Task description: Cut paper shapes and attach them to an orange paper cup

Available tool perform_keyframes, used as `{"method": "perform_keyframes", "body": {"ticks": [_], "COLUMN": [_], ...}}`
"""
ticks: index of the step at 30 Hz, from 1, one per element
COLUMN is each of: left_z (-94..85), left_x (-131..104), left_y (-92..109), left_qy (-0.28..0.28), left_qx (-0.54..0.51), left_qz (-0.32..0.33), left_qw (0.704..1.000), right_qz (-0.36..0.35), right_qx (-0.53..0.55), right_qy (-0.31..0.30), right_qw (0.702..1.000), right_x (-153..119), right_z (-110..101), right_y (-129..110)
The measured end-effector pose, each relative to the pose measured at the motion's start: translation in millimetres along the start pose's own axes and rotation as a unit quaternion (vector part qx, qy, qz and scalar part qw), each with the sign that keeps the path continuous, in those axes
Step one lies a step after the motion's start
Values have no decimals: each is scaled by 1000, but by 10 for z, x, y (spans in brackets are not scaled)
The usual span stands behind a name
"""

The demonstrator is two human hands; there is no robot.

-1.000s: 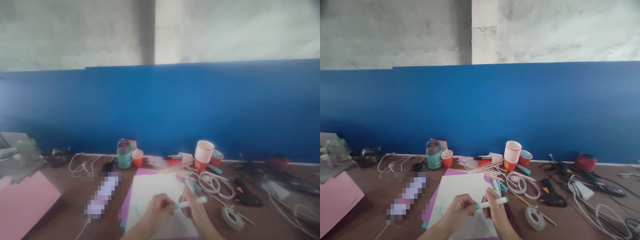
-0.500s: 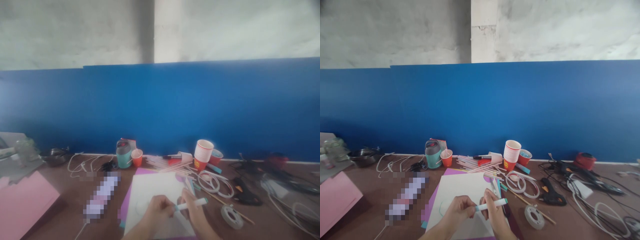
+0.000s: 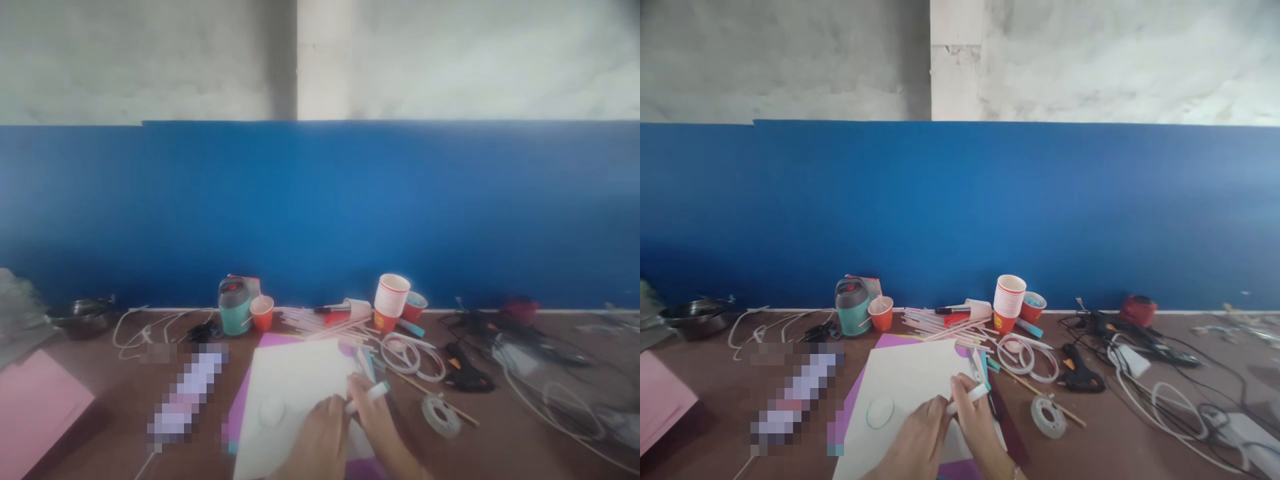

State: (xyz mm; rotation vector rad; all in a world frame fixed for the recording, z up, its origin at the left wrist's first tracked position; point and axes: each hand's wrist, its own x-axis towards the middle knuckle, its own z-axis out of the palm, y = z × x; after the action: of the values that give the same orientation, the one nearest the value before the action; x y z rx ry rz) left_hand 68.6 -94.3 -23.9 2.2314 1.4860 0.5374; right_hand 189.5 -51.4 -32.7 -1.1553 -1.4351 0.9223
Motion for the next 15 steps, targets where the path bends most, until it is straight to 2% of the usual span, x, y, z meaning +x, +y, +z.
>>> {"method": "perform_keyframes", "body": {"ticks": [2,6,9,11,15], "left_z": [14,-52,-119,-115,22], "left_x": [4,11,28,49,94], "left_y": [-7,6,43,59,50], "left_qy": [-17,-10,-12,-17,12], "left_qx": [-6,-34,-39,-18,34], "left_qz": [-16,-25,-21,-26,-33], "left_qw": [1000,999,999,999,999], "right_qz": [16,138,178,171,76], "right_qx": [21,75,119,124,65], "right_qy": [12,28,18,19,40], "right_qw": [1000,987,977,977,994], "right_x": [-2,-26,-37,-27,21], "right_z": [-2,14,32,41,48], "right_y": [41,142,141,101,64]}}
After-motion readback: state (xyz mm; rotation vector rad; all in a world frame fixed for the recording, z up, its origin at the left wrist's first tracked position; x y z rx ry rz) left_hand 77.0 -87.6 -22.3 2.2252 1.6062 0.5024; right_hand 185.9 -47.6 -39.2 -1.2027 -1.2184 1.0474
